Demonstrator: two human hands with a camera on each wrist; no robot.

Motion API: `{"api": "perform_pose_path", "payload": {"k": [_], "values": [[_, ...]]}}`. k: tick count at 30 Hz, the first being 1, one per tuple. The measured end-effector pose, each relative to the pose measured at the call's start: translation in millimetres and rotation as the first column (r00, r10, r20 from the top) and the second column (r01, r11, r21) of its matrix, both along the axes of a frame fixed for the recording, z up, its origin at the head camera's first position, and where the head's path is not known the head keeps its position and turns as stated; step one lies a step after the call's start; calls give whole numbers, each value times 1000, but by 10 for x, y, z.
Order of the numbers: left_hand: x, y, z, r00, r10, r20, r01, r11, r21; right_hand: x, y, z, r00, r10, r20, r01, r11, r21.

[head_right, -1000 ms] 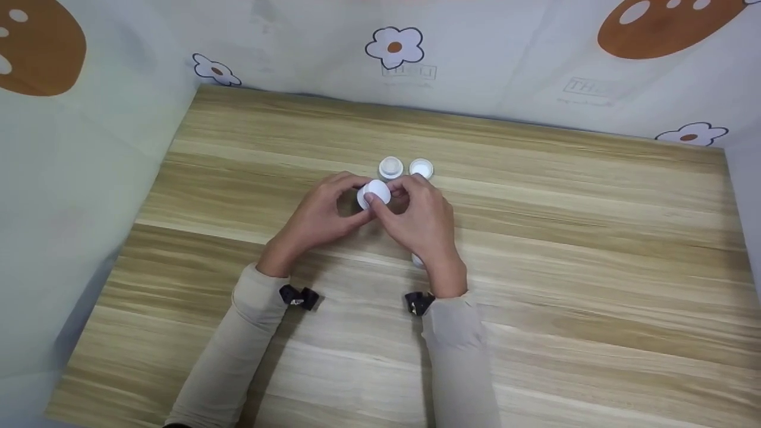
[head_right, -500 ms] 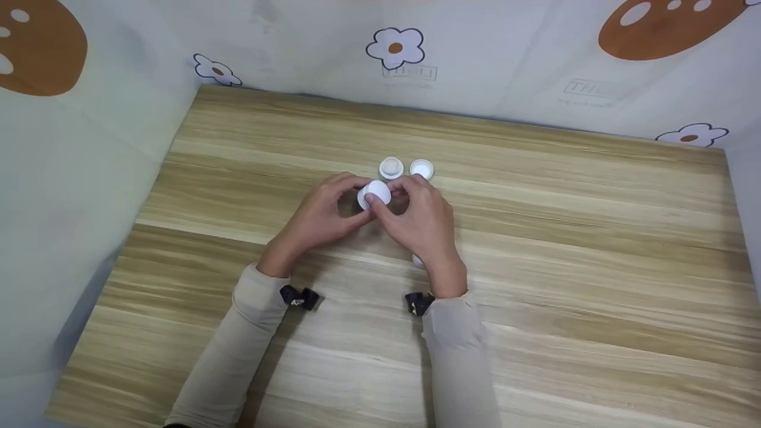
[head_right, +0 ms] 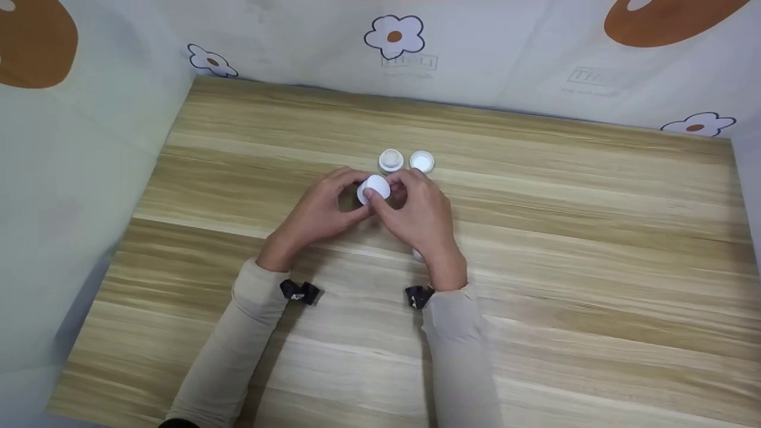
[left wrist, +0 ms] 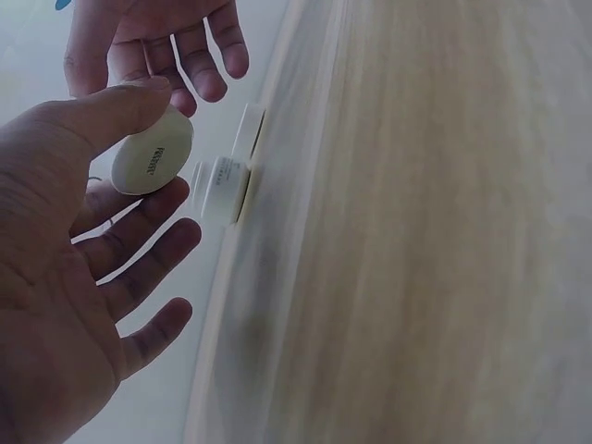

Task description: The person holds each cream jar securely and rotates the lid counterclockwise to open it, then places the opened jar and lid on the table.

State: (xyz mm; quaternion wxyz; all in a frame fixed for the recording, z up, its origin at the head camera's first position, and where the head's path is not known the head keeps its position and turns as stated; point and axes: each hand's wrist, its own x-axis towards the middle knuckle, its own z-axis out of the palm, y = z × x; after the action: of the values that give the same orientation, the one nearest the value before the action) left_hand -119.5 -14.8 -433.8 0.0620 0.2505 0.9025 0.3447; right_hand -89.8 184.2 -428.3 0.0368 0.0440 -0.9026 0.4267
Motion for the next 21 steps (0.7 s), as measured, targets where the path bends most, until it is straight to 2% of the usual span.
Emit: {"api": "perform_pose_path", "payload": {"k": [10,21], "values": [[-21,22,-11,1000,14,-14,-14,1000,-8,-33,14,31,999,19,30,-19,1000,-15],[-3,14,-10,999,22,-45,-22,1000,-1,-17,24,44,998,-48,31,46,998,38]]}}
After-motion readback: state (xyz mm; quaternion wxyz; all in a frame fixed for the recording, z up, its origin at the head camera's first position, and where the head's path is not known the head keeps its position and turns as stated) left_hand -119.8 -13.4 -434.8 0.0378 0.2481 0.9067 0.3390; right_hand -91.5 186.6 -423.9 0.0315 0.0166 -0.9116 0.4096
